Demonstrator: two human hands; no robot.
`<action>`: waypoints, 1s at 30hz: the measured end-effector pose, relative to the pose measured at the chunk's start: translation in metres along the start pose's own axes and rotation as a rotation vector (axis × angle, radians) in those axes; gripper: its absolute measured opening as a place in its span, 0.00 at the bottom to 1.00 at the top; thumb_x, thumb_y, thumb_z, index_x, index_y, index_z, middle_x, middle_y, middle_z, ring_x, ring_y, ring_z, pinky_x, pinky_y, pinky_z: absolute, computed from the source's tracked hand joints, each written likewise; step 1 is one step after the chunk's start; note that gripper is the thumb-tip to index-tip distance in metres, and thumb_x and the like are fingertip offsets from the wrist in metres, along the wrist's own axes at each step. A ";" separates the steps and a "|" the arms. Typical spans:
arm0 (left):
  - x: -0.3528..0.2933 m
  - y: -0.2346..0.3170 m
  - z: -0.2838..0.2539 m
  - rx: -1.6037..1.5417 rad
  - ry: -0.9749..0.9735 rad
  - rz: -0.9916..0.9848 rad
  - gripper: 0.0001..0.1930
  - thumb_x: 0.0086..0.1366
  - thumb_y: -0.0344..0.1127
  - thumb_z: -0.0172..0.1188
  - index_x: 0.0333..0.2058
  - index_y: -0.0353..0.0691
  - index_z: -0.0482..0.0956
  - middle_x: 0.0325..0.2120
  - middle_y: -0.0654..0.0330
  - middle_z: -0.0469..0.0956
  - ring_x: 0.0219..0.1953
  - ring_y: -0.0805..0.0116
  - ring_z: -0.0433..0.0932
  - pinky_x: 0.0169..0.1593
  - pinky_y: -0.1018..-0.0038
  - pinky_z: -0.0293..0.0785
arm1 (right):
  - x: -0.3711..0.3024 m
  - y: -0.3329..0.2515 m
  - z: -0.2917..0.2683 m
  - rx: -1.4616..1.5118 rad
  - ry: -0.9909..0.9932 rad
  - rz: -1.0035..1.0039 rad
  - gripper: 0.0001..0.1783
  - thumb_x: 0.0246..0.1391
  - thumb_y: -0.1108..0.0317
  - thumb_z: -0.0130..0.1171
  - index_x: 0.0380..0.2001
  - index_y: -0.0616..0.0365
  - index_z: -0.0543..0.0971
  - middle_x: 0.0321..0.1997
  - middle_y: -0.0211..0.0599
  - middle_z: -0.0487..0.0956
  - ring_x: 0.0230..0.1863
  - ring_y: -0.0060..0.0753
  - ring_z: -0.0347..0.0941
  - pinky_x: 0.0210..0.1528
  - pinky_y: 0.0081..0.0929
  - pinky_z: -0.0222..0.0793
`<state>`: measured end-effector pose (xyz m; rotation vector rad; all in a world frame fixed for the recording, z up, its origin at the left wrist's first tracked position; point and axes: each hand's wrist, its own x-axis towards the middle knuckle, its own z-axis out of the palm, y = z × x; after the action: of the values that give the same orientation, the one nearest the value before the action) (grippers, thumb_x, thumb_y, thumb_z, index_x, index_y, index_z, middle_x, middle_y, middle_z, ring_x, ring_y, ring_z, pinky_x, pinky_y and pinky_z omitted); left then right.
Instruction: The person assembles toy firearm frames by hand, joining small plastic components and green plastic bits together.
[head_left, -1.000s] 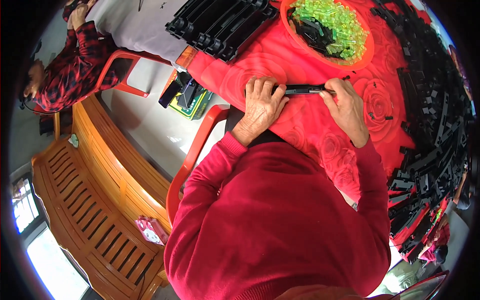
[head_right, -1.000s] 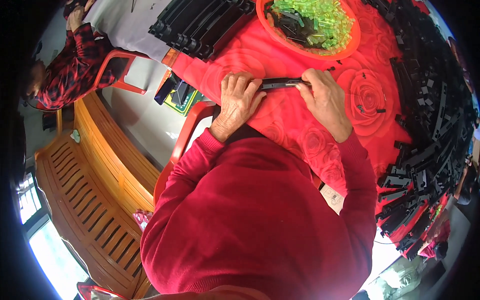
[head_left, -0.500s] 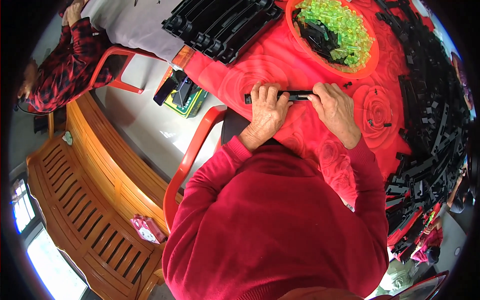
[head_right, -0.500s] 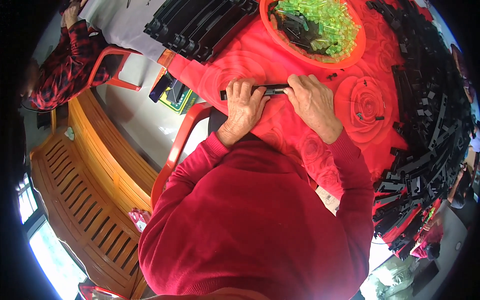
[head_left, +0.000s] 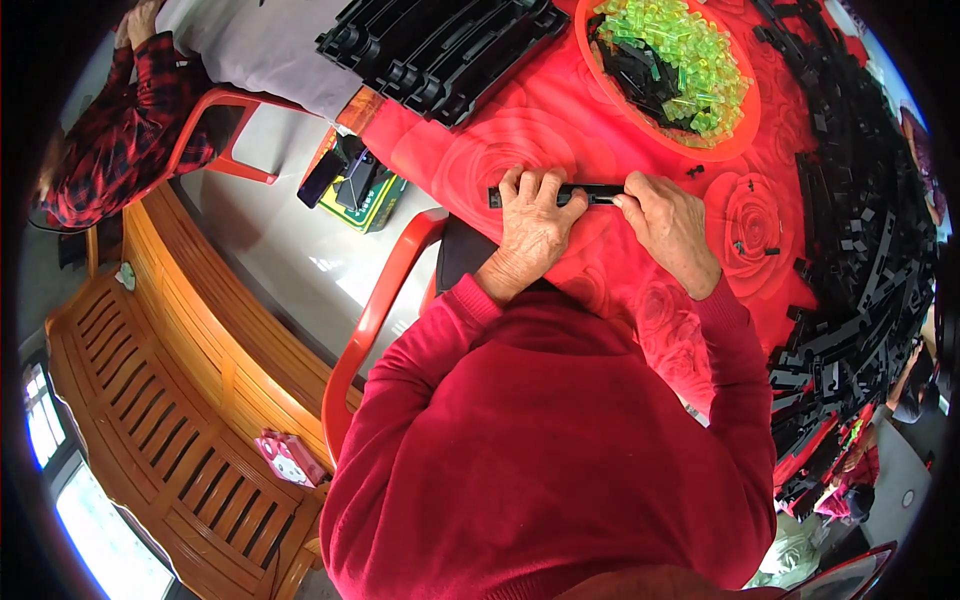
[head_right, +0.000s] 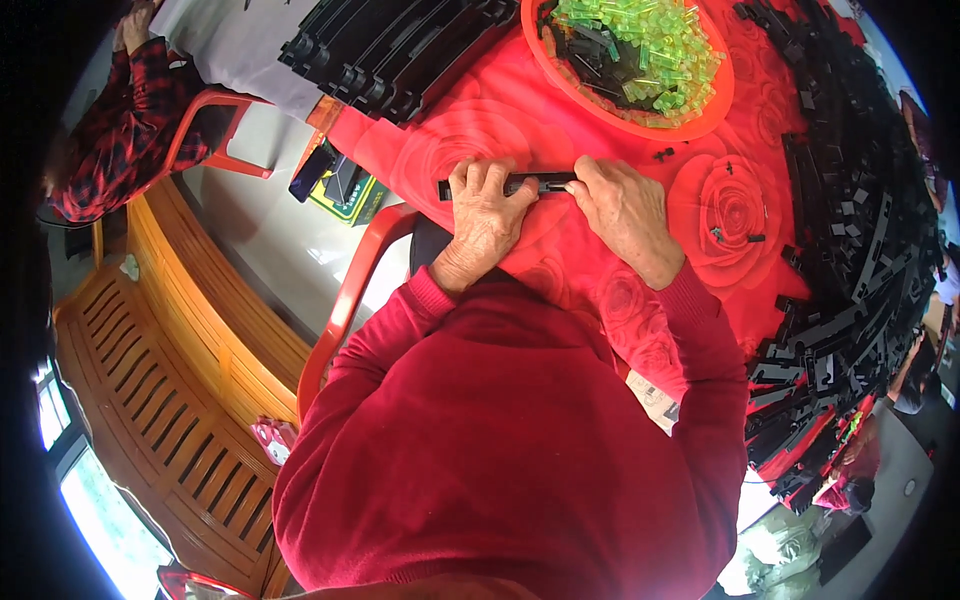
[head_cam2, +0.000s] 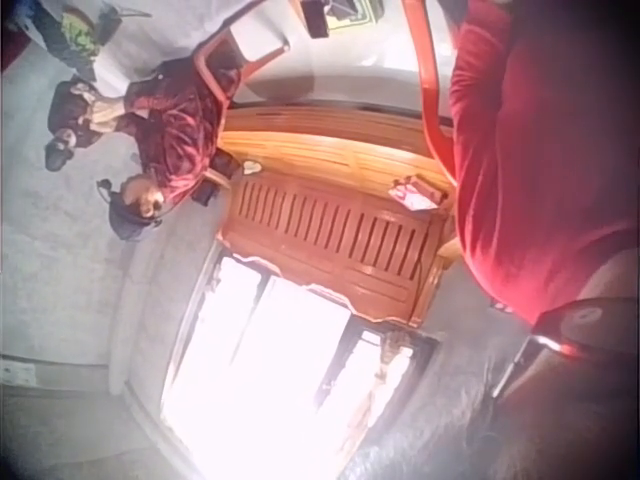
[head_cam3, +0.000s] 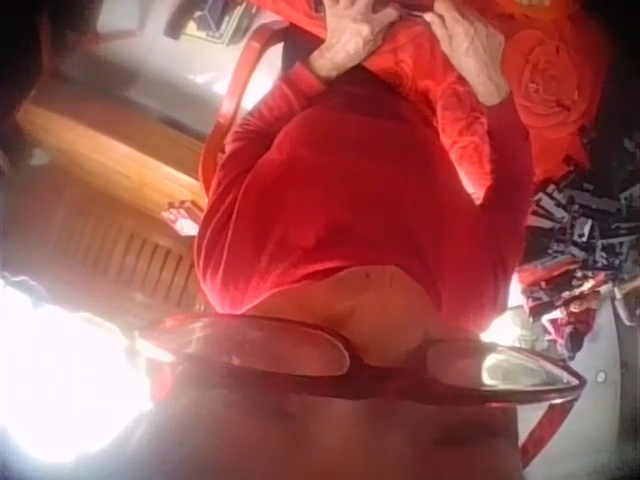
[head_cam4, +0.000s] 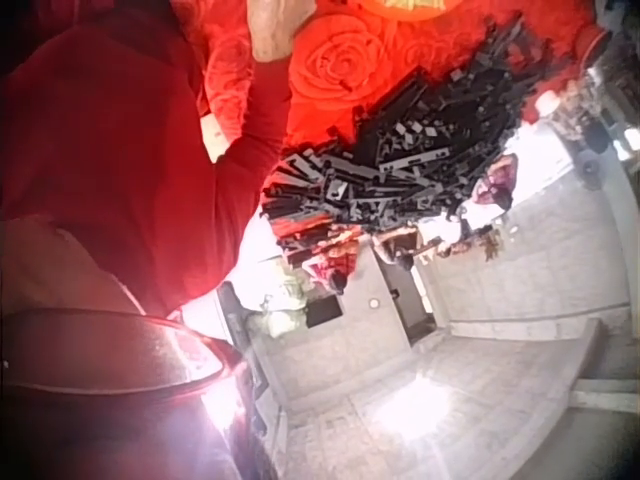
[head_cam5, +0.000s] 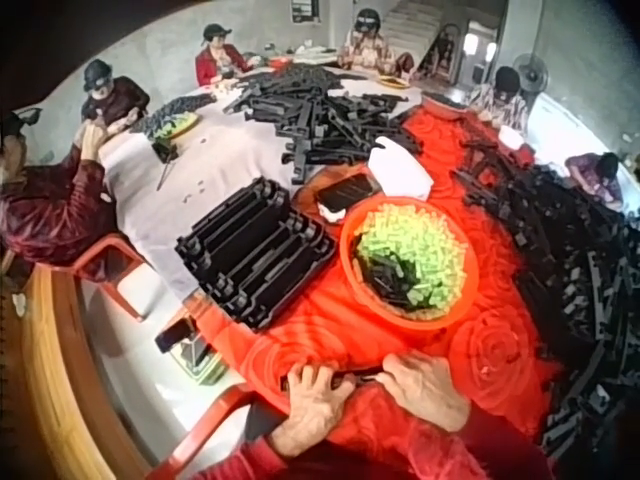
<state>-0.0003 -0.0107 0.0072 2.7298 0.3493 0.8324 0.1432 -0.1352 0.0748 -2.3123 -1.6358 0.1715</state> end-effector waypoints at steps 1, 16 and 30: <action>-0.001 0.000 0.001 0.000 0.001 -0.001 0.11 0.48 0.36 0.62 0.33 0.48 0.80 0.37 0.59 0.70 0.41 0.60 0.68 0.47 0.59 0.60 | 0.000 0.000 0.000 -0.012 -0.001 -0.007 0.10 0.51 0.66 0.58 0.30 0.56 0.68 0.25 0.38 0.73 0.29 0.42 0.73 0.25 0.41 0.68; 0.002 -0.001 0.003 -0.044 -0.044 -0.018 0.11 0.48 0.34 0.60 0.34 0.49 0.81 0.41 0.62 0.73 0.40 0.63 0.70 0.40 0.66 0.62 | 0.016 0.005 0.000 -0.033 -0.107 -0.089 0.05 0.52 0.67 0.54 0.29 0.53 0.69 0.21 0.38 0.74 0.23 0.44 0.74 0.21 0.42 0.66; 0.000 0.005 0.005 0.021 -0.060 0.018 0.13 0.49 0.34 0.56 0.35 0.52 0.77 0.40 0.60 0.72 0.38 0.61 0.69 0.39 0.62 0.62 | 0.006 0.003 -0.003 -0.078 -0.054 -0.145 0.05 0.48 0.67 0.53 0.29 0.53 0.72 0.21 0.39 0.75 0.25 0.45 0.75 0.22 0.43 0.66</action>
<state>0.0030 -0.0162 0.0044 2.7742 0.3232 0.7531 0.1487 -0.1312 0.0770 -2.2512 -1.8603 0.1415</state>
